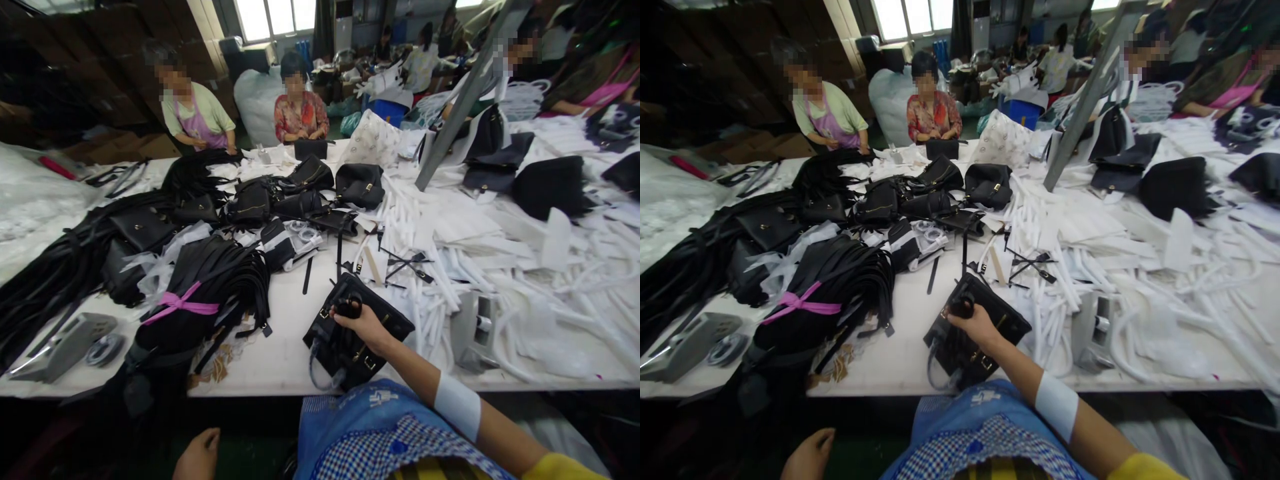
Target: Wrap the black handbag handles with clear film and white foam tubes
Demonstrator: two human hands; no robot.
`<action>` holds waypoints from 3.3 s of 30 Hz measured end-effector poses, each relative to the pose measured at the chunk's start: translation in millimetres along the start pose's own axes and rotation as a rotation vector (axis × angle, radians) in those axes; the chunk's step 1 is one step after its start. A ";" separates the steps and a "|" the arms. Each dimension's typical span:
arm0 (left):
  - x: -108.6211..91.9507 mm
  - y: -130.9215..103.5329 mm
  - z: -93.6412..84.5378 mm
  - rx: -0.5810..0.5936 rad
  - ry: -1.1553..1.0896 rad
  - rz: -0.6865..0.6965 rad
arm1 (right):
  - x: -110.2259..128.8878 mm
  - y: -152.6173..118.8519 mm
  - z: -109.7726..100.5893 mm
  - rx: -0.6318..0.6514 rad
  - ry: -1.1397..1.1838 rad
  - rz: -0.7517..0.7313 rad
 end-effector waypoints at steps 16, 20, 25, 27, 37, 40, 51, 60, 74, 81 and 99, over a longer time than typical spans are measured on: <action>-38.1 -31.7 141.8 0.416 -0.313 0.102 | -40.1 -17.1 -138.5 -0.304 -0.906 0.136; -6.0 -32.9 124.0 0.328 -0.410 -0.074 | -43.4 -18.7 -138.5 -0.281 -0.918 0.134; -11.6 -46.4 114.2 0.210 -0.153 -0.040 | -41.6 -14.5 -139.2 -0.253 -0.929 0.171; -10.1 -51.2 116.3 0.177 -0.009 0.006 | -40.7 -13.6 -140.2 -0.262 -0.921 0.165; -103.2 -57.9 166.8 0.388 -0.298 0.088 | -27.9 -21.4 -132.2 -0.325 -1.119 0.136; -142.8 -62.9 159.7 0.378 -0.132 0.253 | -10.6 -17.7 -119.4 -0.323 -1.188 0.091; -291.5 -49.1 124.9 0.254 -0.643 0.477 | 48.7 1.9 -139.8 -0.582 -1.079 0.145; -497.5 -12.9 33.7 0.040 -0.129 1.160 | -6.7 -58.1 -38.1 -0.104 -0.378 0.036; -405.5 3.5 148.8 0.475 -0.485 0.365 | 5.1 -76.5 37.6 0.516 -0.599 -0.266; -423.9 -6.4 192.1 0.545 -0.537 0.327 | 0.9 -41.5 13.6 0.303 -0.597 -0.158; -415.1 -19.3 219.0 0.693 -1.028 0.174 | -6.6 77.2 -71.0 -0.227 -1.065 0.248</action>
Point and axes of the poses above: each hand's wrist, its own y-axis towards the middle knuckle, its own z-axis out of the palm, x = y × z, the point moved 10 cm from there along y, towards the middle knuckle, and after that the axes turned 2 degrees about -y, right-handed, at the moved point
